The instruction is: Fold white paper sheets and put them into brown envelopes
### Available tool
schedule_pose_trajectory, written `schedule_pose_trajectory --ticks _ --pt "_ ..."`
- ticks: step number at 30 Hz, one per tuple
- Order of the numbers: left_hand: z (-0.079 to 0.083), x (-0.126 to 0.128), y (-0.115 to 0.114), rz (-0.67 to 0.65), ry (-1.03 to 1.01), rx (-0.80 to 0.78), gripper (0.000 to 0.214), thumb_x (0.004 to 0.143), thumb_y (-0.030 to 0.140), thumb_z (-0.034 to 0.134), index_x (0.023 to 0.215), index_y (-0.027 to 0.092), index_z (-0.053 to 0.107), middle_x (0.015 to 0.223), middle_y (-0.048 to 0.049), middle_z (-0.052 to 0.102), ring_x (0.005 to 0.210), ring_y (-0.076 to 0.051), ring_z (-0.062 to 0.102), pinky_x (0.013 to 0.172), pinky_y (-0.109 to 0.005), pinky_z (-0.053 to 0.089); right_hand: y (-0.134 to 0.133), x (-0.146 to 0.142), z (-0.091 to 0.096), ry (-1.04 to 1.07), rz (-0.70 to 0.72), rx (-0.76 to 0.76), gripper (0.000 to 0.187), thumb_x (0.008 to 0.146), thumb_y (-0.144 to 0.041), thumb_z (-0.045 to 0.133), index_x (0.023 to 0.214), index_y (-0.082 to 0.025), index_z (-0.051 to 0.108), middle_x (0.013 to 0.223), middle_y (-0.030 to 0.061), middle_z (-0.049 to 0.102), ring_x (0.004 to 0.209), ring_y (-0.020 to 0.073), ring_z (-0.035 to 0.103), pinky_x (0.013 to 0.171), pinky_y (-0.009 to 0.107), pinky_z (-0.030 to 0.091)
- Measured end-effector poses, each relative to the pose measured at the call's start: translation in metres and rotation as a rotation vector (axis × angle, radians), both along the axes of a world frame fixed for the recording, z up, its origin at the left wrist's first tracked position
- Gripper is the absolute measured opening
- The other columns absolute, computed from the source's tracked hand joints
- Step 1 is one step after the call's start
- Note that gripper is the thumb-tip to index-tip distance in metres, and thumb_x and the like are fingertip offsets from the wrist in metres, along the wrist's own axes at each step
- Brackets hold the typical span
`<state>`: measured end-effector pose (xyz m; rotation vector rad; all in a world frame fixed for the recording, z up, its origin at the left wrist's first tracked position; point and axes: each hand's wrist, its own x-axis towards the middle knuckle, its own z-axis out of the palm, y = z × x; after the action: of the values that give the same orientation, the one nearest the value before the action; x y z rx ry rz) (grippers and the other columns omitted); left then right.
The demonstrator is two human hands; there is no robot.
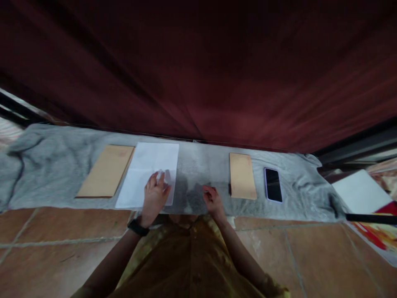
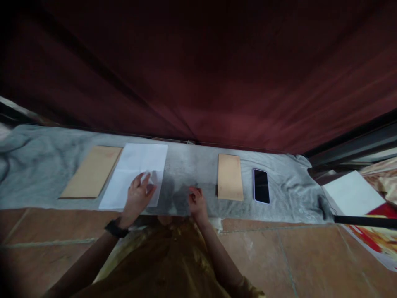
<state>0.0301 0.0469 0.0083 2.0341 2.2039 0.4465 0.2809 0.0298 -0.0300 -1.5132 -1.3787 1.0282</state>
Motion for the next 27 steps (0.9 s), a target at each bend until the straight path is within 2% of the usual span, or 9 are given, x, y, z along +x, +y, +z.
schedule_pose_trajectory --ticks 4,7,10,15,19,23,27 --pt "0.003 -0.048 -0.014 0.226 0.091 -0.063 0.065 0.096 0.045 0.049 0.149 0.008 0.041 0.154 -0.0294 0.037 0.142 -0.043 0.037 0.108 -0.058 0.040 0.005 -0.055 -0.005 0.048 0.151 -0.053 0.033 0.084 -0.017 0.052 0.109 -0.021 0.072 0.101 0.0068 0.067 0.080 0.0161 0.066 0.074 0.028 0.057" --pt "0.005 -0.061 -0.024 0.278 0.106 -0.129 0.071 0.096 0.052 0.047 0.150 0.008 0.038 0.154 -0.0307 0.037 0.142 -0.044 0.038 0.108 -0.059 0.038 0.006 -0.086 -0.005 0.050 0.253 -0.097 0.034 0.084 -0.016 0.052 0.112 -0.022 0.071 0.101 0.0048 0.068 0.078 0.0149 0.065 0.075 0.028 0.057" --pt "0.005 -0.063 -0.029 0.314 0.116 -0.147 0.073 0.095 0.056 0.048 0.150 0.009 0.040 0.154 -0.0299 0.038 0.141 -0.043 0.039 0.110 -0.060 0.035 0.005 -0.105 -0.004 -0.001 0.308 -0.097 0.036 0.081 -0.012 0.054 0.113 -0.021 0.070 0.102 0.0045 0.068 0.080 0.0152 0.065 0.080 0.030 0.056" --pt "0.004 -0.058 -0.028 0.353 0.177 -0.127 0.074 0.094 0.059 0.050 0.149 0.010 0.043 0.155 -0.0300 0.038 0.141 -0.044 0.039 0.108 -0.062 0.036 0.003 -0.116 -0.001 -0.046 0.276 -0.093 0.037 0.076 -0.011 0.056 0.108 -0.022 0.070 0.102 0.0044 0.066 0.088 0.0170 0.063 0.085 0.030 0.054" --pt "0.003 -0.054 -0.029 0.329 0.208 -0.140 0.069 0.096 0.055 0.048 0.149 0.011 0.045 0.158 -0.0295 0.033 0.142 -0.047 0.037 0.105 -0.063 0.037 0.001 -0.116 0.003 0.118 0.190 -0.222 0.037 0.076 -0.020 0.057 0.111 -0.021 0.070 0.102 0.0044 0.065 0.083 0.0167 0.063 0.078 0.030 0.055" --pt "0.000 -0.050 -0.032 0.289 0.235 -0.126 0.064 0.098 0.049 0.046 0.150 0.012 0.044 0.162 -0.0266 0.028 0.145 -0.048 0.031 0.109 -0.066 0.032 0.000 -0.116 0.012 0.235 0.132 -0.317 0.039 0.076 -0.027 0.054 0.112 -0.021 0.069 0.107 0.0054 0.066 0.081 0.0173 0.063 0.072 0.030 0.054" --pt "-0.003 -0.046 -0.033 0.254 0.265 -0.119 0.059 0.100 0.043 0.041 0.150 0.012 0.045 0.163 -0.0232 0.026 0.147 -0.048 0.027 0.111 -0.067 0.028 0.003 -0.119 0.019 0.350 0.154 -0.366 0.039 0.074 -0.032 0.057 0.110 -0.021 0.068 0.101 0.0032 0.069 0.082 0.0174 0.064 0.070 0.028 0.054"
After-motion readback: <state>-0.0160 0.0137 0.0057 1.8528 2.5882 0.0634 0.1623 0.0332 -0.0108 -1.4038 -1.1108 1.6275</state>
